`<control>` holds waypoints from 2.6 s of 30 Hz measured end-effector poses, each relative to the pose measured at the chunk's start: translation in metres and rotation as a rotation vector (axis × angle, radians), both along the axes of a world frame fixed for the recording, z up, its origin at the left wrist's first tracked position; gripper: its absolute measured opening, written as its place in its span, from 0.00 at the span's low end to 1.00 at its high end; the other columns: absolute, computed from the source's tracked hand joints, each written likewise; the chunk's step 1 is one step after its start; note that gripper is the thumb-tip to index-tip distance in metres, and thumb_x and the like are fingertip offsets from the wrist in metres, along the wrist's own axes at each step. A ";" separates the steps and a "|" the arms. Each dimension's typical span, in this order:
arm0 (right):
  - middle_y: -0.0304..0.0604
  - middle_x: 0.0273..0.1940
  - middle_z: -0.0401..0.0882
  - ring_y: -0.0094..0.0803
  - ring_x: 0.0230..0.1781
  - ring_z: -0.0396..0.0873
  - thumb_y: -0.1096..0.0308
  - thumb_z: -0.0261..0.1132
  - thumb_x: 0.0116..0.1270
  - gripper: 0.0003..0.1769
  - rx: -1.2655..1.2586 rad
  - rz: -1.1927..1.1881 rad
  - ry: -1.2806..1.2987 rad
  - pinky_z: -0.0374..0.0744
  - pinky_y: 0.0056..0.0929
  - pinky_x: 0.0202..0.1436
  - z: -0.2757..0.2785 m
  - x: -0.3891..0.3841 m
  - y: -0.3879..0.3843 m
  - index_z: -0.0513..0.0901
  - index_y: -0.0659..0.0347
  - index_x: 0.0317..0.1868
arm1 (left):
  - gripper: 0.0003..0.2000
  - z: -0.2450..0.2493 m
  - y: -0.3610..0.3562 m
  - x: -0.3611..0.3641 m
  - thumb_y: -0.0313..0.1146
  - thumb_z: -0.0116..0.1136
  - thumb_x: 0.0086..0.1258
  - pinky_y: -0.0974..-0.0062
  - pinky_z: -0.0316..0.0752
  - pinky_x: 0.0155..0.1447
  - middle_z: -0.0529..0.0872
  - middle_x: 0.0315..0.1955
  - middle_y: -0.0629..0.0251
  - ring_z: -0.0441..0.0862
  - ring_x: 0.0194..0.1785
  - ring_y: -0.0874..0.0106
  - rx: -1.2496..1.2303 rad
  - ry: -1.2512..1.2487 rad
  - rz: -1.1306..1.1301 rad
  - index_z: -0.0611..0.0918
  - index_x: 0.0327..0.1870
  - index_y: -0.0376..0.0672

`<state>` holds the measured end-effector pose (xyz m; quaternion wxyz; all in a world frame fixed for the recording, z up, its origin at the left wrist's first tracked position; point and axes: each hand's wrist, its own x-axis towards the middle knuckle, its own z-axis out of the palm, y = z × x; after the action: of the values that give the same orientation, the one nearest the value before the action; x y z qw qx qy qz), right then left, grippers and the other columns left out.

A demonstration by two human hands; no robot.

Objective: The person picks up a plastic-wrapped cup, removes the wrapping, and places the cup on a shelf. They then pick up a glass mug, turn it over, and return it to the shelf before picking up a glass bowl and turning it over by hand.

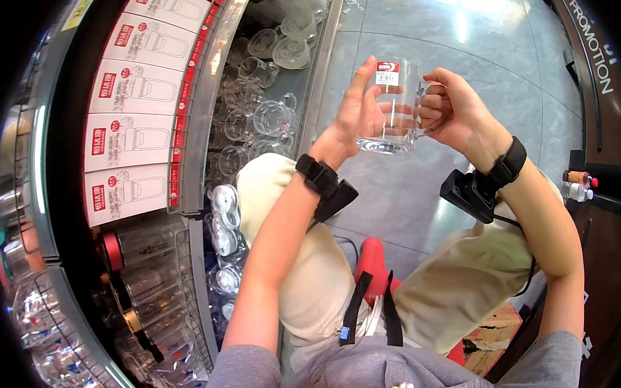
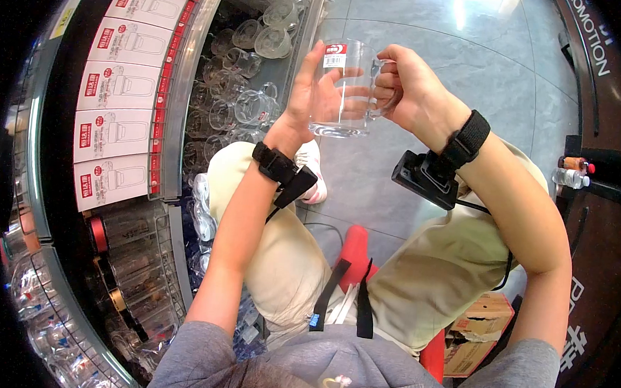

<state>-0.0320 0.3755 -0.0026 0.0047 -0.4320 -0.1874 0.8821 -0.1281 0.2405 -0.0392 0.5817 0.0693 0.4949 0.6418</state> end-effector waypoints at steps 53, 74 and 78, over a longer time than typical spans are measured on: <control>0.37 0.23 0.75 0.17 0.16 0.73 0.66 0.53 0.72 0.12 -0.299 -0.002 0.166 0.74 0.12 0.17 -0.074 0.014 -0.006 0.72 0.65 0.31 | 0.27 0.001 -0.022 -0.021 0.53 0.56 0.64 0.68 0.83 0.39 0.78 0.43 0.57 0.81 0.43 0.70 0.027 -0.031 -0.076 0.72 0.54 0.38; 0.33 0.19 0.69 0.15 0.12 0.64 0.72 0.57 0.66 0.10 -0.239 -0.056 0.155 0.60 0.09 0.11 -0.101 0.027 -0.056 0.70 0.58 0.25 | 0.23 0.000 -0.032 -0.006 0.55 0.45 0.69 0.63 0.78 0.44 0.78 0.46 0.65 0.78 0.47 0.72 -0.140 0.284 -0.239 0.74 0.51 0.44; 0.31 0.18 0.67 0.14 0.11 0.62 0.72 0.52 0.67 0.10 -0.211 -0.098 0.099 0.58 0.09 0.10 -0.103 0.032 -0.052 0.68 0.58 0.26 | 0.22 -0.009 -0.026 -0.002 0.54 0.45 0.70 0.65 0.78 0.43 0.79 0.43 0.67 0.78 0.45 0.75 -0.090 0.244 -0.239 0.74 0.50 0.45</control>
<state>-0.0004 0.3233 -0.1055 0.0116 -0.3949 -0.0718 0.9159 -0.1302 0.2145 -0.0480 0.5920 0.1793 0.5783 0.5320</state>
